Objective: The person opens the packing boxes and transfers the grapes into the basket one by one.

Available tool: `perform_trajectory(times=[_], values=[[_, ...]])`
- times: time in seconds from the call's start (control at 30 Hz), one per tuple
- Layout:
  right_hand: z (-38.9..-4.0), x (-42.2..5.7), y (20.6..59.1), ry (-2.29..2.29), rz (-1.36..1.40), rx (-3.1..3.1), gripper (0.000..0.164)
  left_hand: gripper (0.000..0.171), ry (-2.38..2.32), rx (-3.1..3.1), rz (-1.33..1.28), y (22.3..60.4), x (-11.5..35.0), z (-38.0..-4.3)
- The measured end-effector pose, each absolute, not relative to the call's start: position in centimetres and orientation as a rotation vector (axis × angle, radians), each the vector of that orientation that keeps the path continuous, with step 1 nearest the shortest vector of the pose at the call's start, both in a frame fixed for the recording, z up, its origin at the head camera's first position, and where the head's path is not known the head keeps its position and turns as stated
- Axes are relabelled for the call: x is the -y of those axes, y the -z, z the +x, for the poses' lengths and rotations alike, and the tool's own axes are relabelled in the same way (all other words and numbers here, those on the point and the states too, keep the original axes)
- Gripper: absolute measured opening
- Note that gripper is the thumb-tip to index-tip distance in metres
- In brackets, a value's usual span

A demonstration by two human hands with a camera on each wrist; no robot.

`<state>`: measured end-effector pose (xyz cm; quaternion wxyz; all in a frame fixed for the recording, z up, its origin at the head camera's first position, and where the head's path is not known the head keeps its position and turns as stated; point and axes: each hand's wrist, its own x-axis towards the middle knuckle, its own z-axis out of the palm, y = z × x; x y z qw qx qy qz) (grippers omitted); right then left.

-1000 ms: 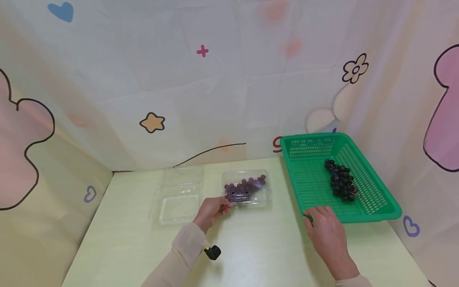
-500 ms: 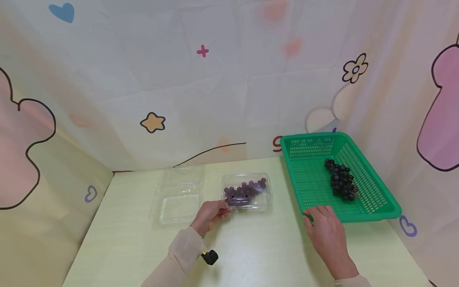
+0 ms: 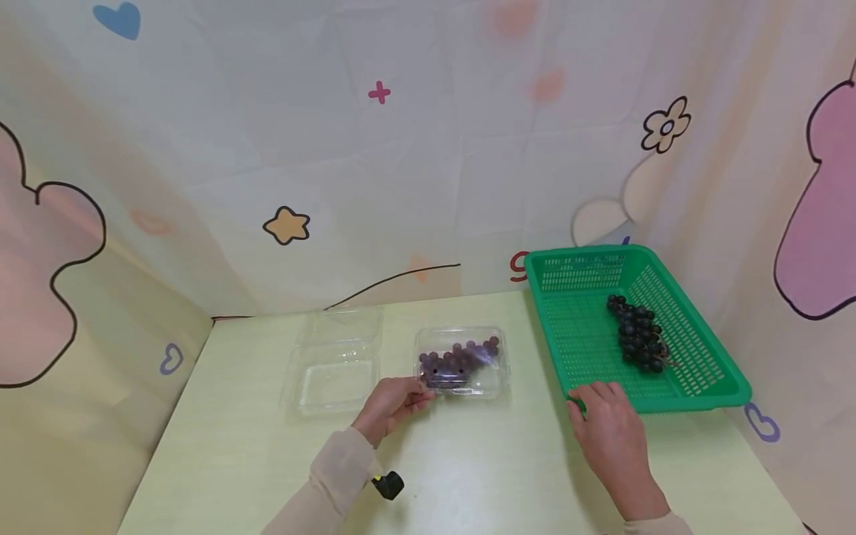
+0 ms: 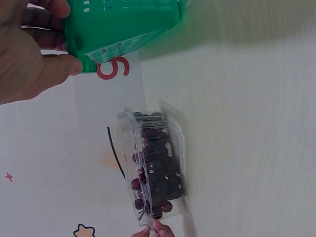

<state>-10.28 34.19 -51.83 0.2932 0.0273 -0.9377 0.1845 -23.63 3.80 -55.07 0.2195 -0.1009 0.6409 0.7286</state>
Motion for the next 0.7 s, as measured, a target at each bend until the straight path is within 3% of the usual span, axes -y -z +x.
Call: perform_trajectory(times=[0.7], values=[[-9.8,-33.1,51.8,-0.540,0.069,2.449,0.016,0.016,-1.948,-1.746,-0.208,55.0,-2.6,-22.2]])
